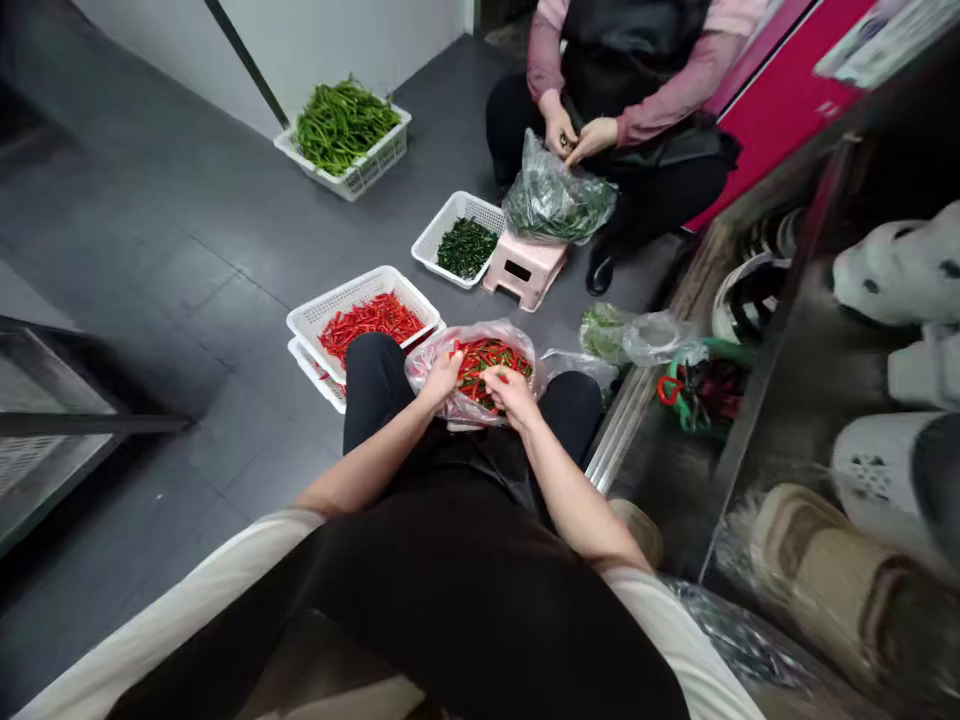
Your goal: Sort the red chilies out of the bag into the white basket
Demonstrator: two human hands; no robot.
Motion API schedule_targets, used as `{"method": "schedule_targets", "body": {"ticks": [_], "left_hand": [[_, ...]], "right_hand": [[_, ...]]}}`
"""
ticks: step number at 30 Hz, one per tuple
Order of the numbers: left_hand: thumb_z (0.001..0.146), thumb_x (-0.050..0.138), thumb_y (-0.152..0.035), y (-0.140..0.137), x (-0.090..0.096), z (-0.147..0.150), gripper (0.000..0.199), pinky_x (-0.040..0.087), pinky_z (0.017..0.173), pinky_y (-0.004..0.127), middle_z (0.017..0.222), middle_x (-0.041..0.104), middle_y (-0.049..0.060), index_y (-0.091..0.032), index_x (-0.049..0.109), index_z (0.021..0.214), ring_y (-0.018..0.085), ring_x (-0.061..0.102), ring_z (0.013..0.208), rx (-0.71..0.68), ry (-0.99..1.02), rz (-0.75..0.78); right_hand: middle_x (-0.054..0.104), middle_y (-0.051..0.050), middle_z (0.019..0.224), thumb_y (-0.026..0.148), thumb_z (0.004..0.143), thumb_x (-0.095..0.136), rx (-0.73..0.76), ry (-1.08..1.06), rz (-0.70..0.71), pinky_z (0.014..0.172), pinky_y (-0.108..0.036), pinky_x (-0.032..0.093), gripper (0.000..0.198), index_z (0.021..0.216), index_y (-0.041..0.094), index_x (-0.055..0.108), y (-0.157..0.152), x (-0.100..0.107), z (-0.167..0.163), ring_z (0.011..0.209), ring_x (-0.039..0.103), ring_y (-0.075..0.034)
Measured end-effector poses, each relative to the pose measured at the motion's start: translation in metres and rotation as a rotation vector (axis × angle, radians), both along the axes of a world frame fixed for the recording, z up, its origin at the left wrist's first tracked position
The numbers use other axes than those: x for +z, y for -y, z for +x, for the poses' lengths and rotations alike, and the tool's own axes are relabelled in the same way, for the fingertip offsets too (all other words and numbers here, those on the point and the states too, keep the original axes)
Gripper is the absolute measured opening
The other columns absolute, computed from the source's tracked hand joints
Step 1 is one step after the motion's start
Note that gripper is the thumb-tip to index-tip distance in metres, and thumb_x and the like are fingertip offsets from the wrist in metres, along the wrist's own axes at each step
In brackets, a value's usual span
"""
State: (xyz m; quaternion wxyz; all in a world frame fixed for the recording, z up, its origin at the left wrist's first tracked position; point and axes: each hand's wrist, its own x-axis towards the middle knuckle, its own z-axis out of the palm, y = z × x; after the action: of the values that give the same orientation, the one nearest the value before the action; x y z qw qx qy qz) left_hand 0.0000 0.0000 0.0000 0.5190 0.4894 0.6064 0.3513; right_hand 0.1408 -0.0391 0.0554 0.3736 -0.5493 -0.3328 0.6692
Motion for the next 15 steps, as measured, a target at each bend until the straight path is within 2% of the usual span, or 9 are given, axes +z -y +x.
{"method": "schedule_targets", "body": {"ticks": [3, 5, 9, 12, 15], "left_hand": [[0.092, 0.042, -0.032, 0.005, 0.007, 0.003, 0.02, 0.04, 0.072, 0.03, 0.072, 0.052, 0.002, -0.017, 0.05, 0.08, 0.015, 0.051, 0.069, 0.1, -0.073, 0.161], [0.091, 0.045, -0.032, 0.009, 0.014, 0.003, 0.017, 0.039, 0.072, 0.029, 0.074, 0.053, 0.002, -0.018, 0.05, 0.084, 0.015, 0.051, 0.07, 0.109, -0.069, 0.233], [0.089, 0.05, -0.034, 0.012, 0.026, 0.0, 0.016, 0.04, 0.07, 0.027, 0.074, 0.052, 0.001, -0.019, 0.049, 0.083, 0.013, 0.051, 0.07, 0.118, 0.02, 0.293], [0.087, 0.053, -0.037, 0.013, 0.029, 0.001, 0.022, 0.039, 0.063, 0.023, 0.07, 0.048, -0.001, -0.018, 0.047, 0.078, 0.01, 0.047, 0.064, 0.219, 0.187, 0.176], [0.085, 0.055, -0.045, 0.013, 0.035, -0.003, 0.029, 0.028, 0.046, 0.018, 0.062, 0.044, -0.004, -0.018, 0.046, 0.079, 0.005, 0.034, 0.046, 0.203, 0.499, -0.144]], "right_hand": [[0.05, 0.006, 0.055, 0.051, 0.06, 0.076, -0.091, -0.035, -0.068, 0.034, -0.016, 0.01, 0.044, 0.066, 0.017, 0.05, 0.006, -0.006, -0.02, 0.036, 0.024, 0.0], [0.052, 0.004, 0.056, 0.051, 0.059, 0.077, -0.175, -0.061, -0.092, 0.033, -0.016, 0.01, 0.044, 0.064, 0.017, 0.049, 0.005, -0.01, -0.031, 0.035, 0.024, 0.0], [0.054, 0.003, 0.055, 0.039, 0.059, 0.077, -0.275, -0.135, -0.065, 0.032, -0.016, 0.01, 0.035, 0.066, 0.017, 0.05, 0.0, -0.013, -0.042, 0.034, 0.024, 0.0], [0.052, 0.005, 0.056, 0.03, 0.062, 0.075, -0.201, -0.281, -0.041, 0.033, -0.016, 0.013, 0.03, 0.068, 0.018, 0.048, 0.002, -0.012, -0.04, 0.035, 0.022, 0.0], [0.046, 0.007, 0.054, 0.032, 0.065, 0.074, -0.11, -0.391, -0.083, 0.033, -0.015, 0.016, 0.032, 0.069, 0.019, 0.045, 0.004, -0.011, -0.032, 0.036, 0.02, -0.001]]}}
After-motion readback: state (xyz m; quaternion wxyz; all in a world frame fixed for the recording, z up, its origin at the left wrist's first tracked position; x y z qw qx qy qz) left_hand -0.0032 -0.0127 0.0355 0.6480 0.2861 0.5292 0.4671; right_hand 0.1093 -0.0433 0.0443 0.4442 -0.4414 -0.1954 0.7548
